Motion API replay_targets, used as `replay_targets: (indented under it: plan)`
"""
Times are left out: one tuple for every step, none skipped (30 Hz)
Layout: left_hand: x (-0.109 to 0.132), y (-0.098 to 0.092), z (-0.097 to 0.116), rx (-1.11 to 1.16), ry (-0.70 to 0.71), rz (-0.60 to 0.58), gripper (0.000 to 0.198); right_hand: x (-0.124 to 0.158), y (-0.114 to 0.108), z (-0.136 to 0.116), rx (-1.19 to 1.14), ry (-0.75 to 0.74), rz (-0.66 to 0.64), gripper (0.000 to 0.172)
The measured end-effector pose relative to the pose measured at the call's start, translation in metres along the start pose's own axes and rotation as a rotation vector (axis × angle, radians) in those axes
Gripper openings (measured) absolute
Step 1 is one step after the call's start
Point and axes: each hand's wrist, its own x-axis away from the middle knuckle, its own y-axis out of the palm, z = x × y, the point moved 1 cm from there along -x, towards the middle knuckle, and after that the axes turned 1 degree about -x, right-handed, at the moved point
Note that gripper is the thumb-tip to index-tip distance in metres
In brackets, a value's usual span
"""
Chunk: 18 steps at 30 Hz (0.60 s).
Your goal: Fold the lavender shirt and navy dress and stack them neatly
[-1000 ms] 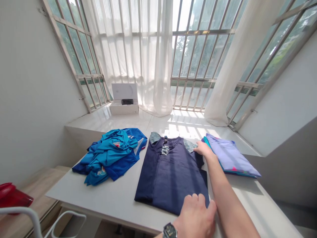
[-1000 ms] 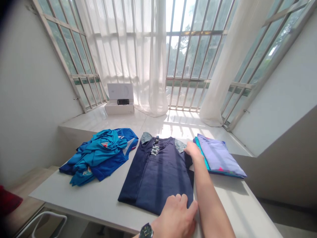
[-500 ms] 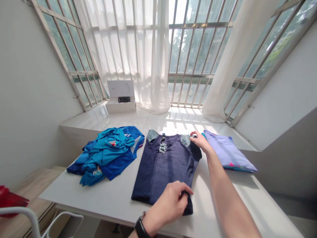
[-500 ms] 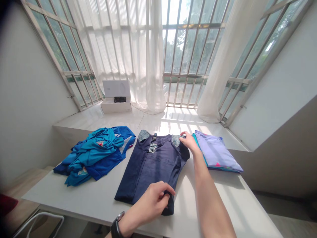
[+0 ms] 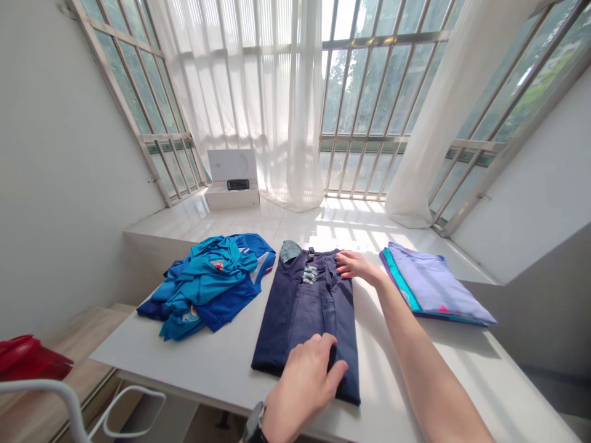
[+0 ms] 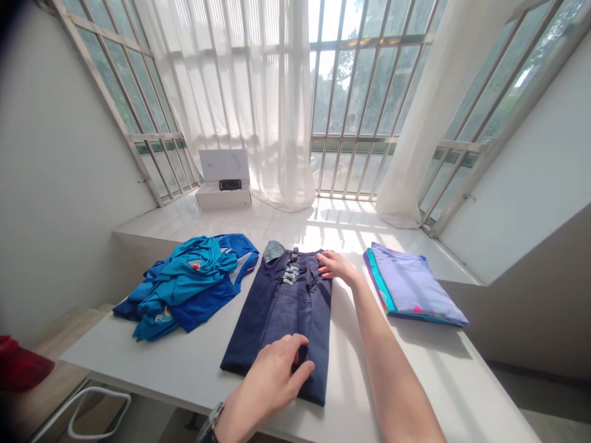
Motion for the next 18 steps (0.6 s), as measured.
replay_targets:
  plan:
    - [-0.003, 0.000, 0.001, -0.025, -0.018, -0.012, 0.035, -0.001, 0.001, 0.001, 0.010, -0.005, 0.008, 0.028]
    - [-0.005, 0.000, 0.003, -0.048, -0.037, -0.022, 0.037, -0.003, 0.003, 0.003, 0.029, -0.012, 0.022, 0.027]
    - [-0.008, -0.001, 0.005, -0.067, -0.058, -0.028, 0.038, -0.005, 0.004, 0.006, 0.053, -0.021, 0.043, 0.026]
    - [-0.010, -0.001, 0.007, -0.081, -0.079, -0.030, 0.040, -0.007, 0.004, 0.008, 0.083, -0.033, 0.071, 0.027]
    - [-0.012, -0.001, 0.008, -0.093, -0.095, -0.028, 0.041, -0.009, 0.005, 0.010, 0.114, -0.048, 0.104, 0.027]
    - [-0.013, 0.000, 0.010, -0.102, -0.106, -0.023, 0.042, -0.011, 0.005, 0.013, 0.144, -0.067, 0.138, 0.025]
    - [-0.014, 0.000, 0.011, -0.105, -0.109, -0.017, 0.041, -0.013, 0.006, 0.015, 0.170, -0.086, 0.173, 0.024]
    - [-0.015, 0.001, 0.012, -0.102, -0.104, -0.010, 0.040, -0.014, 0.006, 0.016, 0.191, -0.104, 0.205, 0.022]
    - [-0.016, 0.001, 0.012, -0.092, -0.090, -0.002, 0.038, -0.016, 0.006, 0.018, 0.205, -0.120, 0.230, 0.021]
    - [-0.016, 0.002, 0.011, -0.073, -0.072, 0.006, 0.036, -0.017, 0.006, 0.019, 0.214, -0.134, 0.249, 0.021]
    - [-0.017, 0.003, 0.010, -0.049, -0.054, 0.017, 0.033, -0.018, 0.006, 0.019, 0.218, -0.147, 0.262, 0.023]
    - [-0.017, 0.003, 0.008, -0.022, -0.038, 0.029, 0.031, -0.018, 0.007, 0.019, 0.219, -0.160, 0.270, 0.024]
    - [-0.017, 0.003, 0.006, 0.003, -0.026, 0.045, 0.029, -0.019, 0.007, 0.019, 0.217, -0.176, 0.271, 0.025]
    - [-0.017, 0.003, 0.004, 0.021, -0.017, 0.064, 0.028, -0.019, 0.008, 0.019, 0.214, -0.194, 0.265, 0.026]
    - [-0.017, 0.003, 0.002, 0.031, -0.011, 0.082, 0.027, -0.019, 0.009, 0.018, 0.211, -0.213, 0.252, 0.026]
    - [-0.016, 0.002, 0.001, 0.031, -0.007, 0.097, 0.028, -0.019, 0.011, 0.018, 0.208, -0.233, 0.235, 0.026]
    - [-0.015, 0.002, -0.001, 0.021, -0.002, 0.102, 0.029, -0.019, 0.013, 0.017, 0.206, -0.251, 0.215, 0.025]
    - [-0.014, 0.001, -0.002, 0.003, 0.002, 0.095, 0.030, -0.019, 0.015, 0.017, 0.204, -0.267, 0.197, 0.025]
